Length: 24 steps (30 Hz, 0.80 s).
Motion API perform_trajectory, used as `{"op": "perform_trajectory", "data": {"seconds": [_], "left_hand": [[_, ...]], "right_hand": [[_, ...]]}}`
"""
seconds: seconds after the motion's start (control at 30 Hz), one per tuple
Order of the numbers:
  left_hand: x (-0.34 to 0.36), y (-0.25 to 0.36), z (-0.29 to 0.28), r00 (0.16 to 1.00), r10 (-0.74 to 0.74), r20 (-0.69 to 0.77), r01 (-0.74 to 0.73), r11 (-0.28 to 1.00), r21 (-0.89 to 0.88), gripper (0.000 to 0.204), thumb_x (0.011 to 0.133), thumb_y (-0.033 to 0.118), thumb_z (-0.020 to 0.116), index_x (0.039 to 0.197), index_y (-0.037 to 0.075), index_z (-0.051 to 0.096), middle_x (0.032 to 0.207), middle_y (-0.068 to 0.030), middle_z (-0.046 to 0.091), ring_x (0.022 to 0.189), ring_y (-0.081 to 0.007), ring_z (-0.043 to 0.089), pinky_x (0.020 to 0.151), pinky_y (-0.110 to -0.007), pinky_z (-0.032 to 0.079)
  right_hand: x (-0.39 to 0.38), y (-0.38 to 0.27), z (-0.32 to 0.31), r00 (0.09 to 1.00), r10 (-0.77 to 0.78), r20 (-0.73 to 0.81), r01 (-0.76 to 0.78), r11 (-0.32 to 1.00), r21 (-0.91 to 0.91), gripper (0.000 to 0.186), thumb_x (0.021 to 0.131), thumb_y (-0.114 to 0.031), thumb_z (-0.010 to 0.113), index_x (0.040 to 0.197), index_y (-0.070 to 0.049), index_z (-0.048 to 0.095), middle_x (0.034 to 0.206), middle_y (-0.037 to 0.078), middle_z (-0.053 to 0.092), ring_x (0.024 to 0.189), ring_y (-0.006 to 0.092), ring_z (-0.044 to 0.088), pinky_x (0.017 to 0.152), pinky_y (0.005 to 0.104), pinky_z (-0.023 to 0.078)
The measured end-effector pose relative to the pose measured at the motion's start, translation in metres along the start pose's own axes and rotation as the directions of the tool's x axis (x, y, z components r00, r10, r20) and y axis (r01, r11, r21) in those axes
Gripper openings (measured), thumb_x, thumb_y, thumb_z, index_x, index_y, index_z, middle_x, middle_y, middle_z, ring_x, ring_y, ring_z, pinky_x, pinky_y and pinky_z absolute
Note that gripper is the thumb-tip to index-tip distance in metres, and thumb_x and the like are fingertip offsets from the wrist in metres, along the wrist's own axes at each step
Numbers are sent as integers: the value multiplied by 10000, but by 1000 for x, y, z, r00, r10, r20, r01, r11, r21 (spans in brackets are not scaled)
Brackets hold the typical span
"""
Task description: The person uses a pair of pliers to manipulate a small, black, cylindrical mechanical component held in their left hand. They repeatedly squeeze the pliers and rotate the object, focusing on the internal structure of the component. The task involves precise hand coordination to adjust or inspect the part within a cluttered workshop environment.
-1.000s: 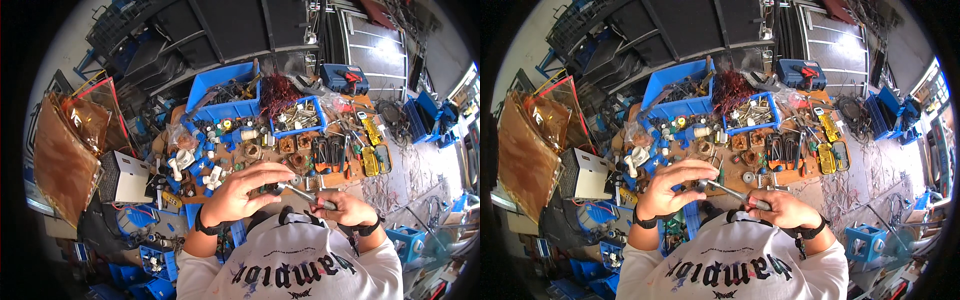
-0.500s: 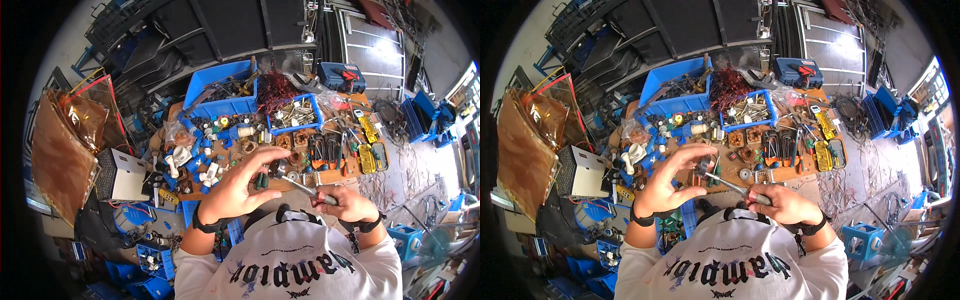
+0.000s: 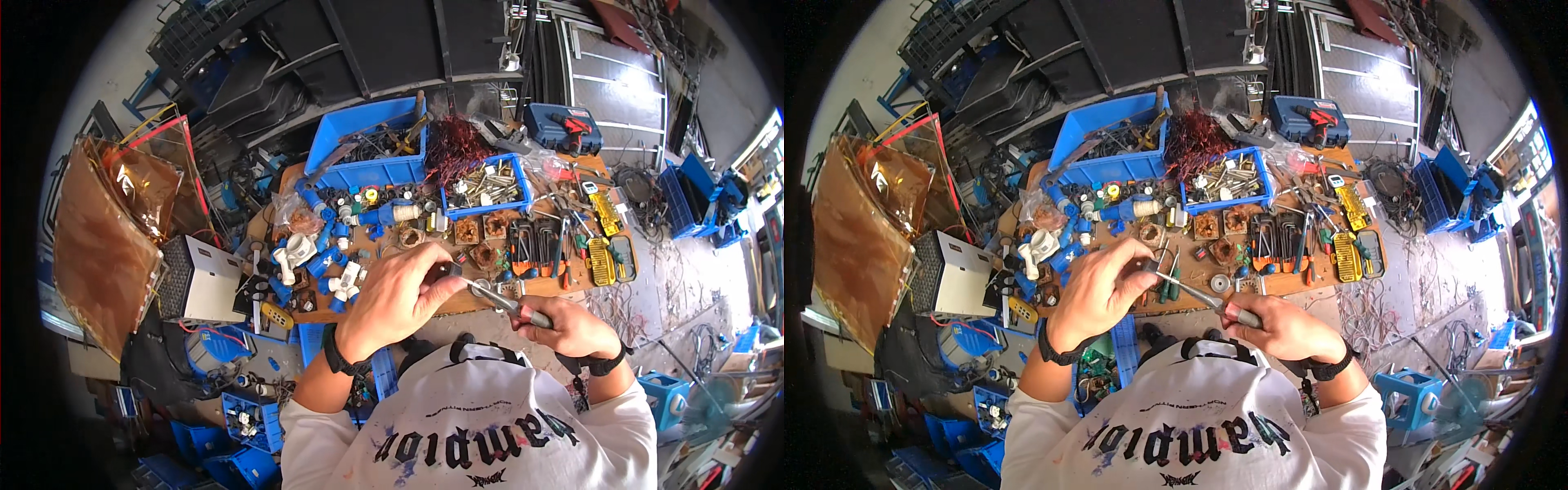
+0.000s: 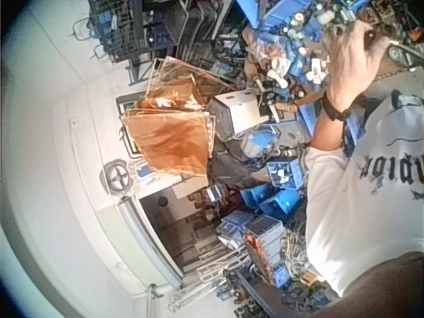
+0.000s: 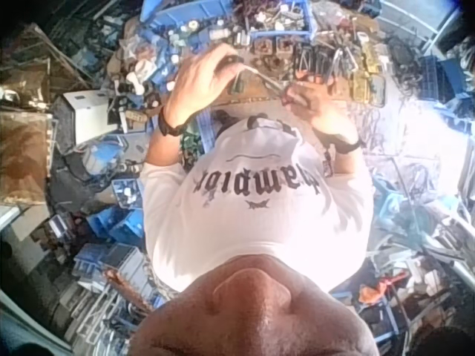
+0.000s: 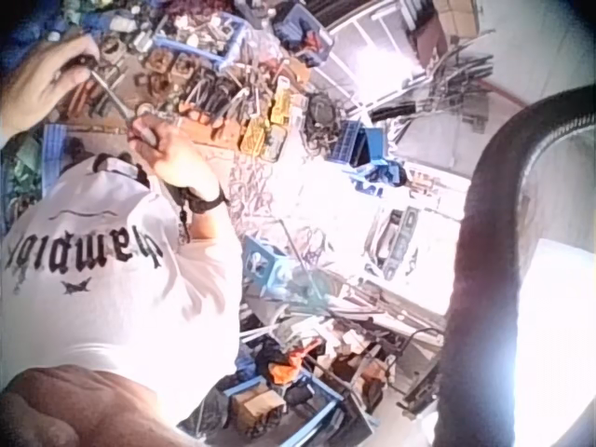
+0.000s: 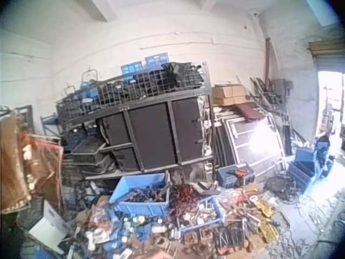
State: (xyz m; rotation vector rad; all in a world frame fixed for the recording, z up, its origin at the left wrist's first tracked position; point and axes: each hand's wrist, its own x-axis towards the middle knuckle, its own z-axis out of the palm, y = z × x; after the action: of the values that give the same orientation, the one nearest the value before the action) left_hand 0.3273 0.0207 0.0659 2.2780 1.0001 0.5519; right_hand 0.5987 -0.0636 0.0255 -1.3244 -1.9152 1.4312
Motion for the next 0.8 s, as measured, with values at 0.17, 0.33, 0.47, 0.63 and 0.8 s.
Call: {"op": "perform_trajectory", "data": {"seconds": [0.17, 0.33, 0.47, 0.63, 0.8], "left_hand": [[-3, -7, 4, 904, 403, -142, -400, 915, 55, 486, 748, 167, 810, 1171, 56, 597, 1118, -115, 626, 957, -307, 644, 768, -371, 539], [-6, -2, 5, 938, 336, -78, -324, 936, 135, 309, 857, 213, 716, 1101, 61, 604, 1006, -115, 648, 788, -273, 638, 661, -374, 493], [-7, -7, 6, 995, 31, 99, -26, 998, -50, 303, 967, 344, 573, 1022, 46, 581, 770, -126, 611, 681, -274, 608, 611, -384, 456], [0, 4, 12, 992, 97, -79, -110, 978, -179, 368, 871, 282, 722, 1118, 51, 575, 942, -102, 638, 759, -258, 627, 647, -362, 487], [5, -15, 20, 734, 653, -185, -531, 723, 442, 518, 708, 122, 840, 1157, 91, 585, 1067, -77, 613, 771, -241, 620, 631, -362, 491]], "right_hand": [[-4, -3, -8, 998, -63, 5, 63, 998, 3, 138, 904, -112, 641, 999, -35, 578, 924, 96, 678, 870, 252, 653, 786, 355, 491], [-5, -17, -10, 998, 16, -58, -27, 983, -181, 161, 900, -133, 645, 1012, -32, 591, 896, 155, 677, 841, 338, 654, 735, 380, 504], [-6, -19, -12, 996, -44, -75, 16, 940, -342, 258, 930, -185, 612, 1140, -36, 595, 885, 207, 669, 825, 393, 648, 720, 437, 510], [-6, -18, -17, 996, -7, -91, -20, 956, -292, 260, 925, -204, 620, 1129, -45, 594, 878, 208, 667, 829, 399, 646, 709, 447, 501], [-4, -9, -21, 997, -67, 43, 73, 985, -156, 255, 923, -201, 616, 1105, -26, 584, 877, 205, 663, 841, 394, 644, 724, 442, 500]]}}
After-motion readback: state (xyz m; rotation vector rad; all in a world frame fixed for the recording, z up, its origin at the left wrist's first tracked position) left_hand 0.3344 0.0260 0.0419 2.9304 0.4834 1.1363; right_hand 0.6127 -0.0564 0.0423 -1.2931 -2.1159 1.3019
